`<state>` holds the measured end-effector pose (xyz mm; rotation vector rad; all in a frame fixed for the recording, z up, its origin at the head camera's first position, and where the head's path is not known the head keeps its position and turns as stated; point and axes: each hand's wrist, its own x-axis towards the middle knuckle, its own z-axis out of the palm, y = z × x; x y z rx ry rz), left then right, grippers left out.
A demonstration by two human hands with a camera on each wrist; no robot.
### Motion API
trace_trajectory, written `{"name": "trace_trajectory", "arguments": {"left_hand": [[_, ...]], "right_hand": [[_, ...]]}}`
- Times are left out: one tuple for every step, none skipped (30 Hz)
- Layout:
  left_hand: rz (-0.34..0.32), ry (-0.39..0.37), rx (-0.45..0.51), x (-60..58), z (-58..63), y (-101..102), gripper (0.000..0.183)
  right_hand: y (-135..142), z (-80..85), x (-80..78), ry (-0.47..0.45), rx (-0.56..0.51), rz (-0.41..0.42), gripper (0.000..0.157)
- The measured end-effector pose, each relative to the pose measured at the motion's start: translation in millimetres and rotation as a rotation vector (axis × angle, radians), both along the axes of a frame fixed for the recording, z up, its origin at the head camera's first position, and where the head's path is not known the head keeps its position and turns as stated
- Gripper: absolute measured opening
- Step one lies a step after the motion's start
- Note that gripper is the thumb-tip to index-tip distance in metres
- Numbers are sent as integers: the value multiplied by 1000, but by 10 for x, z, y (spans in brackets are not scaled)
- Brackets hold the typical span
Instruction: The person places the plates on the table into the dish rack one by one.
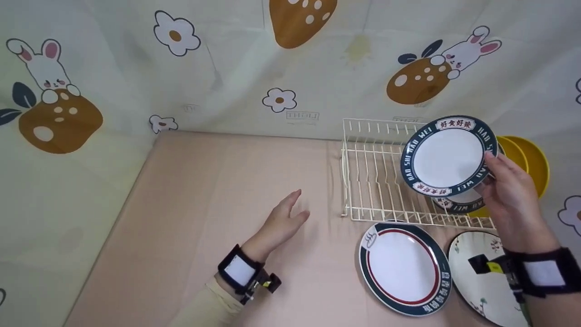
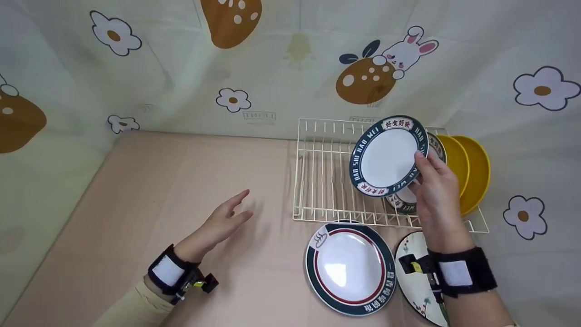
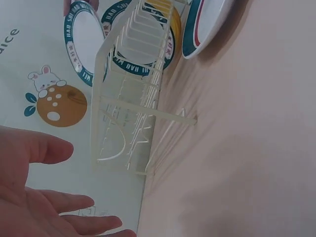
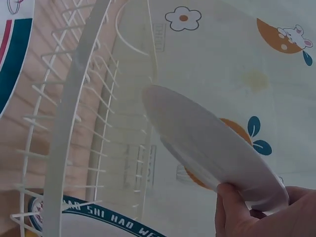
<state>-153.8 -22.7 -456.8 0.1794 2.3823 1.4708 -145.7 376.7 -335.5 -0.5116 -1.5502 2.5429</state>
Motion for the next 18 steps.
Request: {"name": "trace_trajectory", "arguments": {"left_hand": [[-5, 6, -15, -5, -4, -5, 66], [-9, 15, -33, -11, -8, -8, 68], [-13, 22, -46, -18, -12, -9, 69], [-16, 27, -56, -26, -13, -8, 71], [-16, 33, -62, -36, -13, -6, 73], [-15, 31, -66, -46, -8, -3, 75], [-13, 26, -65, -57, -8, 2, 77], [-10, 23, -61, -71, -8, 10, 78], [-6, 18, -54, -85, -5, 22, 80], [-4, 13, -47, -100, 0, 36, 80], [-5, 10, -40, -116, 3, 55, 81], [-9, 9, -30, -133, 6, 79, 81], [-12, 10, -19, -151, 9, 108, 81], [-14, 10, -12, -167, 14, 139, 80], [-15, 7, -4, -182, 19, 171, 79], [-13, 1, 5, -196, 23, 204, 78], [-8, -6, 18, -208, 26, 237, 77], [1, -9, 33, -219, 30, 272, 75]], "right_hand": [[19, 6, -11, -10, 14, -9, 53], [33, 11, -24, -24, 41, -20, 54], [49, 16, -37, -39, 63, -27, 55], [64, 21, -52, -56, 87, -29, 56], [77, 23, -70, -77, 116, -31, 58], [86, 25, -92, -98, 160, -33, 61], [95, 26, -114, -122, 195, -27, 65], [101, 27, -136, -147, 230, -26, 69], [108, 27, -157, -173, 262, -19, 72], [116, 26, -174, -199, 290, -12, 75], [123, 25, -189, -219, 315, -10, 77], [130, 22, -201, -234, 336, -6, 79], [140, 19, -211, -244, 339, -5, 78], [151, 15, -218, -250, 336, -5, 77], [160, 6, -224, -253, 334, -5, 76], [169, -4, -231, -250, 317, -4, 75], [179, -14, -238, -243, 291, -2, 73], [188, -28, -244, -238, 268, 2, 72]]}}
